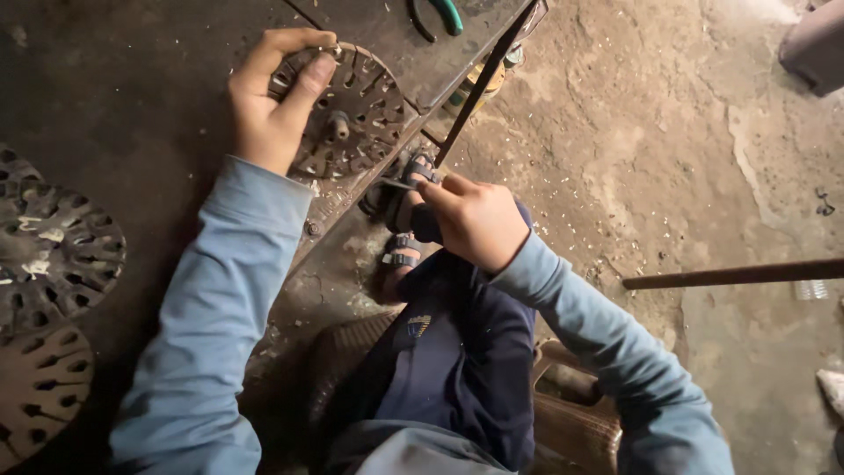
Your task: The person uses a small metal tool to scrape and clean the surface of a circular, perforated metal part. They repeatedly scrape away debris from the holes and edges of the object, which rests on a metal workbench.
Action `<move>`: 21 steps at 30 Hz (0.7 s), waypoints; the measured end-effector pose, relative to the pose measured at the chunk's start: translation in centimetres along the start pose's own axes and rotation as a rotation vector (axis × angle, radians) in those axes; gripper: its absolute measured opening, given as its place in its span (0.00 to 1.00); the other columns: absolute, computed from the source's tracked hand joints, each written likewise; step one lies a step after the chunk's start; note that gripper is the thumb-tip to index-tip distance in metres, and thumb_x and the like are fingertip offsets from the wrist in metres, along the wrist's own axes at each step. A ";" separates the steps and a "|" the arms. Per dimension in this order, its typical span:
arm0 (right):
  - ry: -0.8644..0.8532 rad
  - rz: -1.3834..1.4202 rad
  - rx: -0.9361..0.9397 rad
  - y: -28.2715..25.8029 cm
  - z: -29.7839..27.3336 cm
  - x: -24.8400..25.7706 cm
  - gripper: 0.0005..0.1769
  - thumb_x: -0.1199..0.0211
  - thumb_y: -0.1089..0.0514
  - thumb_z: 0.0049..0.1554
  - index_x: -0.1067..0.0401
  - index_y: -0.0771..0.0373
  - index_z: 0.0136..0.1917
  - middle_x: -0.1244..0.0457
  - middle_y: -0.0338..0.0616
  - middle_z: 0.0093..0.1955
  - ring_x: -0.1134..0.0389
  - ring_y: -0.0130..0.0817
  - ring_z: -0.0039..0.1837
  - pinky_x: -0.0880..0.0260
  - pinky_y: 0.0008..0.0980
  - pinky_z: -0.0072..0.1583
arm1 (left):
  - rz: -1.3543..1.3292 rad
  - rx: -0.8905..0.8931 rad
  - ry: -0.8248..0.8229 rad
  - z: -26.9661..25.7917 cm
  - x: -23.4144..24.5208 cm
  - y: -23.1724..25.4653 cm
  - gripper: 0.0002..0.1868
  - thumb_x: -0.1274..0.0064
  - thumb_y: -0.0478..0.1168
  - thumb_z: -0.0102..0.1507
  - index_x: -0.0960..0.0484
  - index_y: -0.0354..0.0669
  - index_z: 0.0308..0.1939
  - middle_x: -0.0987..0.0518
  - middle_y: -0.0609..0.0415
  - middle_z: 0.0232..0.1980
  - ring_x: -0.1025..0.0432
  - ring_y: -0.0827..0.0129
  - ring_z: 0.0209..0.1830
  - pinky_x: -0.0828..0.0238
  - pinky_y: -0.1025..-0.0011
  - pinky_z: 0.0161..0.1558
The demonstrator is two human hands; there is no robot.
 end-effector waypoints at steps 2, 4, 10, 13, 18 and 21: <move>0.012 0.244 -0.071 -0.4 0.5 -0.3 0.10 0.38 0.59 0.63 0.31 0.58 0.58 0.35 0.50 0.40 0.32 0.47 0.41 0.32 0.41 0.41 | 0.123 -0.054 0.060 -0.4 -1.1 0.7 0.09 0.43 0.35 0.77 0.20 0.37 0.59 0.17 0.53 0.56 0.23 0.69 0.58 0.26 0.72 0.61; 0.004 0.440 -0.215 -0.8 1.0 -0.6 0.12 0.41 0.61 0.64 0.33 0.58 0.61 0.36 0.49 0.37 0.33 0.43 0.38 0.33 0.38 0.41 | 0.238 -0.111 0.122 -0.9 -2.3 1.2 0.09 0.45 0.35 0.78 0.21 0.38 0.61 0.18 0.50 0.57 0.22 0.64 0.58 0.25 0.70 0.62; 0.006 1.288 -0.603 -2.3 1.5 -2.1 0.21 0.53 0.63 0.68 0.40 0.61 0.73 0.37 0.43 0.34 0.43 0.25 0.28 0.42 0.26 0.32 | 0.369 -0.195 0.182 -1.6 -3.4 1.7 0.11 0.50 0.35 0.78 0.24 0.38 0.64 0.18 0.46 0.61 0.21 0.57 0.63 0.24 0.65 0.65; 0.096 1.378 -0.671 -2.6 1.6 -1.9 0.20 0.54 0.63 0.67 0.41 0.62 0.72 0.36 0.42 0.34 0.38 0.25 0.29 0.38 0.25 0.32 | 0.364 -0.193 0.165 -1.5 -3.3 1.7 0.12 0.51 0.35 0.79 0.24 0.37 0.66 0.18 0.45 0.64 0.21 0.56 0.65 0.24 0.65 0.66; 0.040 1.476 -0.728 -3.2 2.2 -1.5 0.19 0.51 0.65 0.68 0.41 0.66 0.72 0.35 0.45 0.39 0.32 0.28 0.36 0.31 0.29 0.35 | 0.348 -0.160 0.177 -1.4 -3.6 1.9 0.12 0.51 0.35 0.78 0.23 0.38 0.64 0.18 0.46 0.62 0.20 0.57 0.63 0.23 0.65 0.65; 0.134 1.476 -0.794 -3.1 2.3 -2.1 0.19 0.50 0.64 0.66 0.40 0.65 0.70 0.37 0.46 0.34 0.38 0.28 0.28 0.38 0.27 0.31 | 0.317 -0.171 0.170 -1.3 -3.6 1.8 0.12 0.51 0.35 0.78 0.23 0.37 0.64 0.18 0.45 0.63 0.21 0.56 0.64 0.24 0.64 0.65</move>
Point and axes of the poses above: each hand's wrist, its own z-axis towards the middle knuckle, its own x-axis out of the back of the hand, y = z × x, the point moved 1 cm from there along z, towards the middle knuckle
